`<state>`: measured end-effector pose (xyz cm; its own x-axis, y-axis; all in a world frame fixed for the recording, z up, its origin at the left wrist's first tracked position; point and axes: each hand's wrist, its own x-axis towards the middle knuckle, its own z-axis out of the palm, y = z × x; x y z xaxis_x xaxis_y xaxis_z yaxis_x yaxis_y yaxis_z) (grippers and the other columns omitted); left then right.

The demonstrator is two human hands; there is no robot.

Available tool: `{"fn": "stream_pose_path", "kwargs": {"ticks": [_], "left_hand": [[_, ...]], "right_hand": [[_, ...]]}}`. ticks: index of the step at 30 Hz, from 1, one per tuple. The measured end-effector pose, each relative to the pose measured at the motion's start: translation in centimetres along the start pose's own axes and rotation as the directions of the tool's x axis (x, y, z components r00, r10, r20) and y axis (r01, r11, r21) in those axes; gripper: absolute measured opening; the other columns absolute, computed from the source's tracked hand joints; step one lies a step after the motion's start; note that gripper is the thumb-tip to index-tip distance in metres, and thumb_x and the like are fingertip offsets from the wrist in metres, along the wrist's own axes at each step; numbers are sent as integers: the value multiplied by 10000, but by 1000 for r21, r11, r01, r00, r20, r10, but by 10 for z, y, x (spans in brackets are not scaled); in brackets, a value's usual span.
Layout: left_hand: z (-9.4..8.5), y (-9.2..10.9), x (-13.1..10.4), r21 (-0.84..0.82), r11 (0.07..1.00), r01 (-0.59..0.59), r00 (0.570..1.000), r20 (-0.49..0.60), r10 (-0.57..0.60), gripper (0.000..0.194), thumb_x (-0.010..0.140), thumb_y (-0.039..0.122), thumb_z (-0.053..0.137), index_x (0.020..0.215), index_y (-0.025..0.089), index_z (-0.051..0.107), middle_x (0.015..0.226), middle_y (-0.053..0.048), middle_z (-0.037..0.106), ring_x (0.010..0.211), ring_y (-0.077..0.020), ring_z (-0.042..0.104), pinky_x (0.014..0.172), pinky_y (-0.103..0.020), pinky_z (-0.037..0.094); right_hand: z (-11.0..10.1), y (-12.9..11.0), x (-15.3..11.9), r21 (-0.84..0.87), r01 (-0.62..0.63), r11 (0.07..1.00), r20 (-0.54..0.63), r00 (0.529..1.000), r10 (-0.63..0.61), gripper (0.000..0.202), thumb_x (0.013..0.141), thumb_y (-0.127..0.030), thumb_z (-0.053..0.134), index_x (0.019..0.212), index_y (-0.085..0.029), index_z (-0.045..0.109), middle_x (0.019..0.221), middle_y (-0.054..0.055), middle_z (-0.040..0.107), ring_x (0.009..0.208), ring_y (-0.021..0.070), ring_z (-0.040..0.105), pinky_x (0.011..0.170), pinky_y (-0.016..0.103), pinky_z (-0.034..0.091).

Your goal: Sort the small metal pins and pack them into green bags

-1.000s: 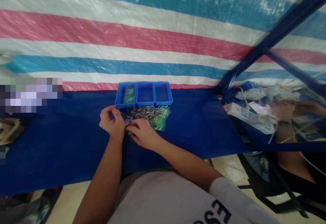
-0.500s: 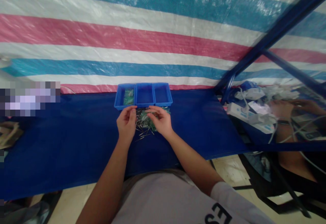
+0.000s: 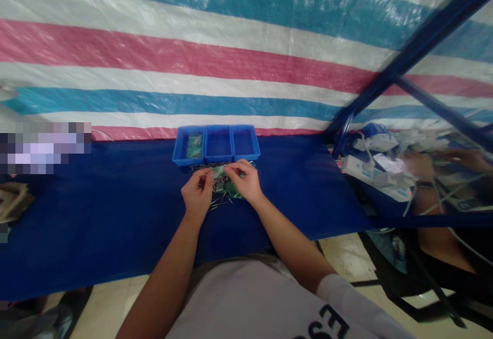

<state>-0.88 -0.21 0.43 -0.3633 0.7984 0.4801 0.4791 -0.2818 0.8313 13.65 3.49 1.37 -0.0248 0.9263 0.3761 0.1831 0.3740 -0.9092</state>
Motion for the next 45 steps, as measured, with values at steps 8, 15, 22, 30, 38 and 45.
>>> {"fn": "stream_pose_path", "kwargs": {"ticks": [8,15,22,30,38,45], "left_hand": [[3,0,-1,-120,986,117,992,-27,-121,249,866,360,599,1007,170,676,773,-15,720,603,-116,680,622,-236,551],[2,-2,-1,-108,993,54,998,-1,-55,231,862,348,607,974,166,693,860,-44,741,725,-149,713,715,-274,563],[0,-4,-4,-93,994,-64,997,40,68,217,885,315,564,982,171,693,850,-45,736,770,-154,699,758,-285,546],[2,-2,-1,-40,997,-63,998,-34,62,143,827,302,643,889,178,675,805,-17,713,687,-115,658,664,-229,525],[6,-4,-3,-77,995,57,998,-10,-58,324,822,354,647,1097,184,655,908,-55,738,786,-153,696,691,-260,545],[4,-6,1,-53,998,26,1000,5,-25,236,829,364,638,953,178,710,891,-43,728,679,-117,635,657,-251,518]], "right_hand": [[4,5,-3,170,-142,975,49,990,135,288,830,-461,631,766,-202,739,736,38,727,650,182,657,642,306,530],[5,6,-2,228,-184,956,61,983,175,323,825,-501,630,893,-215,761,823,45,759,749,205,704,724,330,563],[2,5,-2,171,-156,973,30,988,153,226,819,-416,651,842,-215,751,836,39,751,701,183,672,688,319,544],[3,1,0,177,-99,979,27,995,96,258,739,-276,693,986,-209,659,741,-1,682,664,148,632,608,270,495],[3,5,-1,87,-65,994,50,997,61,193,736,-278,651,915,-209,666,703,-16,616,598,127,555,612,280,488],[-1,2,-1,14,-19,1000,68,997,18,148,761,-269,621,884,-219,685,766,13,643,657,148,568,639,288,483]]}}
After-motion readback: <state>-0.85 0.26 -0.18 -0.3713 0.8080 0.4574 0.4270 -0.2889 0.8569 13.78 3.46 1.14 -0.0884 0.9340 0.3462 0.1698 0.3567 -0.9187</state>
